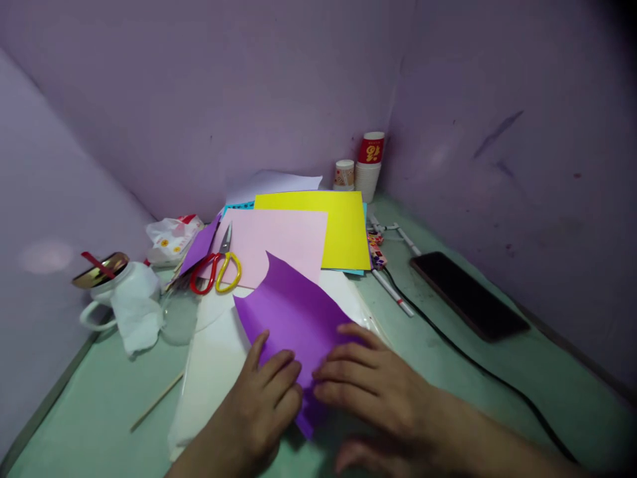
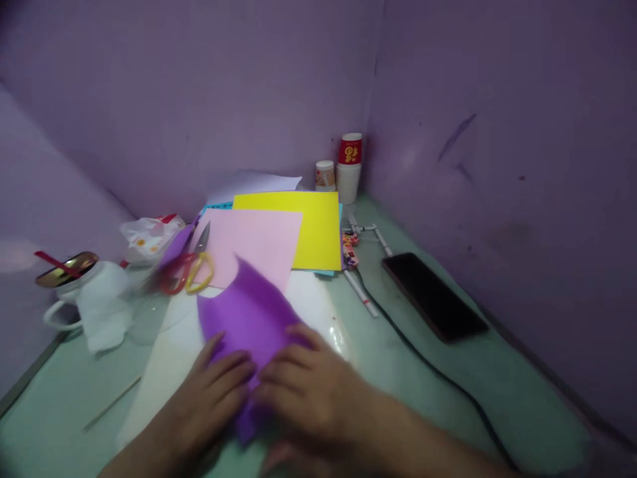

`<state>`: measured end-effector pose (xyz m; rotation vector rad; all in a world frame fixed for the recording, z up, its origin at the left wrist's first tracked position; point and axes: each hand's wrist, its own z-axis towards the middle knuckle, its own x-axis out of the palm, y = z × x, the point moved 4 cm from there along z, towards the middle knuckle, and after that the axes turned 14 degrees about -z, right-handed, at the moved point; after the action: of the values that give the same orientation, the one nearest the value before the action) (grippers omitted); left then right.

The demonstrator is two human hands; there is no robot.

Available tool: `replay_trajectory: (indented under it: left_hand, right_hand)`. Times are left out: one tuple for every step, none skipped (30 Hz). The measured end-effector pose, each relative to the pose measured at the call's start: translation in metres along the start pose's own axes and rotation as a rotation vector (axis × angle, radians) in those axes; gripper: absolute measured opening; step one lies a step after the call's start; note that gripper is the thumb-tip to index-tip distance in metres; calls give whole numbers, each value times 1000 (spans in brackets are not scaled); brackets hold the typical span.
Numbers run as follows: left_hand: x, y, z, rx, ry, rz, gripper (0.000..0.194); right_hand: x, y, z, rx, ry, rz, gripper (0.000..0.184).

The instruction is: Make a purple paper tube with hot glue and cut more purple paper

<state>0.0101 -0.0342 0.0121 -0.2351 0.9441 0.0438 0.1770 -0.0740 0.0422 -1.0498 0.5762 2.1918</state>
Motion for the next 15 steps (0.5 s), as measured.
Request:
replay_trajectory:
  left_hand:
    - [-3,2,-5,-11,17,-18,24]
    - [-7,3,-10,-26,30,-34,26]
    - [-10,5,-14,-47,44,-52,29]
    - [-13,6,-18,-72,61,-72,33]
    - [-15,7,-20,-94,70,-94,35]
    - [-17,9,-21,-118,71,-115,37]
    - [-19,10,-22,-140,65,-137,38]
    - [-20,11,-22,-160,59,-156,38]
    - [-21,11,-21,-175,59,-171,38]
    - [-22,12,-20,-187,58,-183,37]
    - [-23,12,-19,-197,60,-195,37]
    - [-24,11,-18,-206,68,-208,37]
    - [-25,11,-17,-213,77,-222,37]
    - [-26,10,-17,-223,84,-237,37]
    - [-27,9,-17,-234,91,-254,37]
  right_hand:
    - [-8,-6,0,-47,79,-15,39]
    - [-13,-12,0,-92,179,-55,37]
    - [-19,-20,-1,-88,232,-107,41]
    - [-22,-29,-2,-81,270,-172,46]
    - [-24,-35,-2,-86,282,-238,49]
    - [-24,-41,-1,-98,278,-297,49]
    - [-22,-44,0,-126,268,-343,47]
    - [-20,-45,2,-162,257,-371,42]
    - [-16,-45,4,-201,253,-380,36]
    - [-12,-44,7,-231,259,-370,30]
    - [-8,-44,10,-248,277,-344,25]
    - [-3,-44,12,-251,298,-307,23]
    - [1,-44,13,-241,321,-265,21]
    - [5,-46,14,-224,342,-218,20]
    - [8,-47,14,-202,356,-172,19]
